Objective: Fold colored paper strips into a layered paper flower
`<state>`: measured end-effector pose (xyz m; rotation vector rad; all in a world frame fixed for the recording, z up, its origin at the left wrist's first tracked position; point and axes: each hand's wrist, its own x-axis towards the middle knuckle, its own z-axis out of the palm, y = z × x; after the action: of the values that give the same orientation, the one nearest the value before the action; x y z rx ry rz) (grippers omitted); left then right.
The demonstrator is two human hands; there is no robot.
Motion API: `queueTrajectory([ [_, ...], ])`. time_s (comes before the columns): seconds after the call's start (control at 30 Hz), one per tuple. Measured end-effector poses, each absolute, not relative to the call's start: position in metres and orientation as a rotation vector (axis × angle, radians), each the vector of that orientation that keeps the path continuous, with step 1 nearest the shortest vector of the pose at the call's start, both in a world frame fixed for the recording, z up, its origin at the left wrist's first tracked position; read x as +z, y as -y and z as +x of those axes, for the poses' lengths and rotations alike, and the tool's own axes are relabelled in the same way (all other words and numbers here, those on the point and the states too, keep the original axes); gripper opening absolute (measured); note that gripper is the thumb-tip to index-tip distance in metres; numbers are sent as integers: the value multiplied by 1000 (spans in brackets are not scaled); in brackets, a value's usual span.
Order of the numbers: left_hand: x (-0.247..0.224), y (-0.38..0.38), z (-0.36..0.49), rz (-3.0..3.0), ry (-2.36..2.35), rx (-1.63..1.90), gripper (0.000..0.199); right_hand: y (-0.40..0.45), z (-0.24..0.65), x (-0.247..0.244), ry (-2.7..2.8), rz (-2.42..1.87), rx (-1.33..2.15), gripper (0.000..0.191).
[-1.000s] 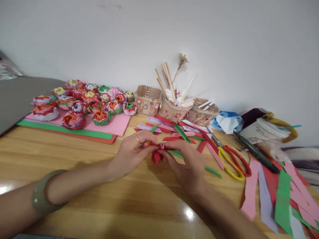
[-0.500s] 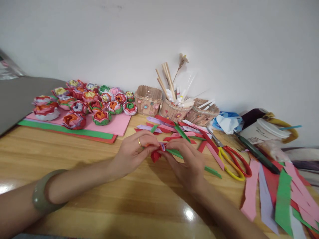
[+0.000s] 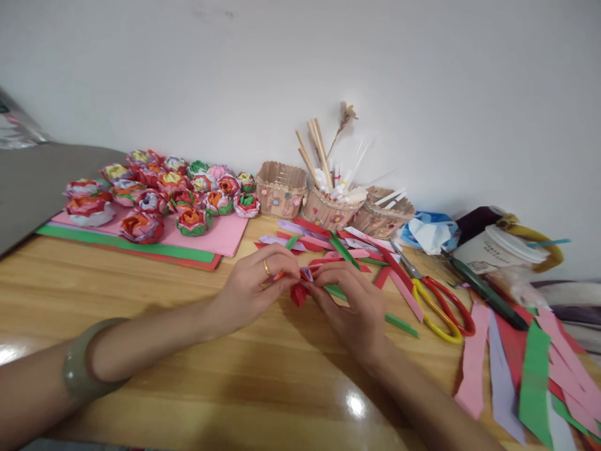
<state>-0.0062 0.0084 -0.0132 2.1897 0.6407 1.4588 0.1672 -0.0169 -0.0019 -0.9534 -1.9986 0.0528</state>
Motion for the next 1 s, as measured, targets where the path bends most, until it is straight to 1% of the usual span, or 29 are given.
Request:
queueTrajectory([
  [0.3, -10, -10, -7, 2162, -621, 1310, 10, 15, 166, 0, 1967, -903, 105, 13],
  [0.63, -7, -8, -9, 2242, -624, 1317, 11, 16, 166, 2, 1986, -873, 88, 14],
  [0.8, -8, -8, -8, 2195, -570, 1298, 11, 17, 167, 1, 2007, -893, 41, 9],
  [1.0, -8, -8, -8, 2174, -573, 1299, 14, 17, 167, -1, 2014, -883, 16, 11],
])
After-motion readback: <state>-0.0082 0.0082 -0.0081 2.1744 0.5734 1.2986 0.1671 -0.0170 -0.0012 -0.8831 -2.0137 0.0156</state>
